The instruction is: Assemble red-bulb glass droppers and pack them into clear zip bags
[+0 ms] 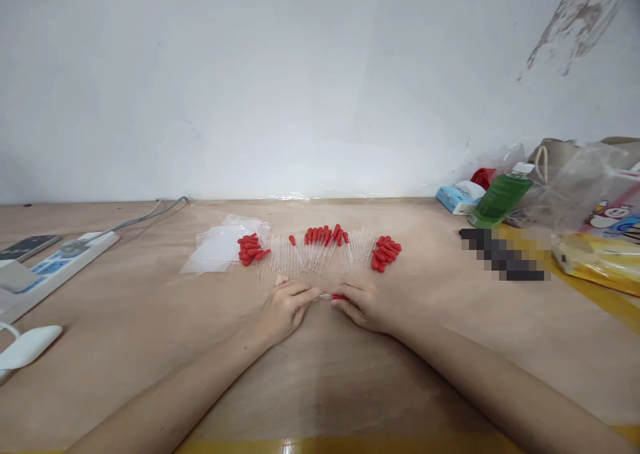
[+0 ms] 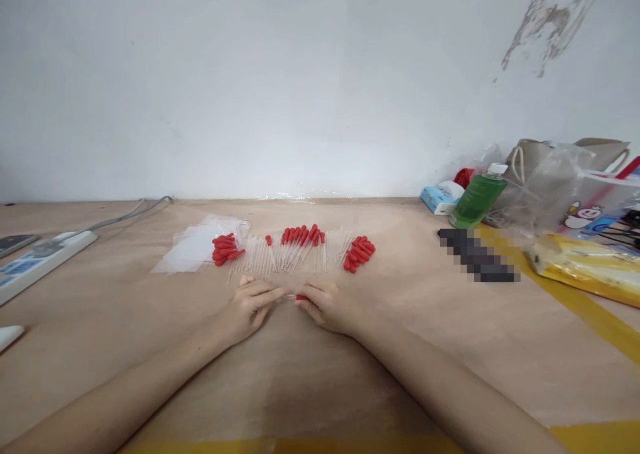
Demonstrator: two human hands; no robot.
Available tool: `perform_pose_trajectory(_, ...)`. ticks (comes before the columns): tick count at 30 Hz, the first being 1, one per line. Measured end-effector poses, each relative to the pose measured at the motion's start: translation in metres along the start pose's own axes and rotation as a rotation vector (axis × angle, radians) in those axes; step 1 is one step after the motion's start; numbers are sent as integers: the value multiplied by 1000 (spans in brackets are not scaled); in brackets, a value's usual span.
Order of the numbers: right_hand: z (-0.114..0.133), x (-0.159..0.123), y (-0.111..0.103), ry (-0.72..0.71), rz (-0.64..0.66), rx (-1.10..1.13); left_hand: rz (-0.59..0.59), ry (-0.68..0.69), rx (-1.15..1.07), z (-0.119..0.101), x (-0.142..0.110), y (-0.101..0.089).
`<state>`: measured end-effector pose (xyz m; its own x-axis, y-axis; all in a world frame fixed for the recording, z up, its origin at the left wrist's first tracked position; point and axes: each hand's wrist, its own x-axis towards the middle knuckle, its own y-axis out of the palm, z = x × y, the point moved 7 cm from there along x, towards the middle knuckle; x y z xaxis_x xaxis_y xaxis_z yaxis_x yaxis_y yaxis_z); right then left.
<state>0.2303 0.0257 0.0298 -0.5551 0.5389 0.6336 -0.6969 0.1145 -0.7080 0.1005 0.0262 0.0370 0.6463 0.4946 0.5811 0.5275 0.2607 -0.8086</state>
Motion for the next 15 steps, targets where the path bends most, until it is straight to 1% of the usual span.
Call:
perform_pose_trajectory(4, 2, -1, -2, -23, -46, -50, -16, 2, -13, -3, 4, 1)
perform_pose_trajectory(6, 2, 2, -2, -30, -27, -50, 4, -6, -20, -4, 6, 3)
perform_pose_trajectory(8, -1, 6, -5, -19, -1, -50, 43, -58, -28, -3, 7, 5)
perform_pose_trajectory(10, -8, 10, -12, 21, -13, -63, 56, -118, -37, 1, 8, 3)
perform_pose_trajectory(12, -20, 12, -25, 93, -86, -92, 25, -146, -48, 8, 9, -3)
perform_pose_trajectory(15, -41, 8, -42, 213, -220, -174, -117, -219, -26, 29, 10, -20)
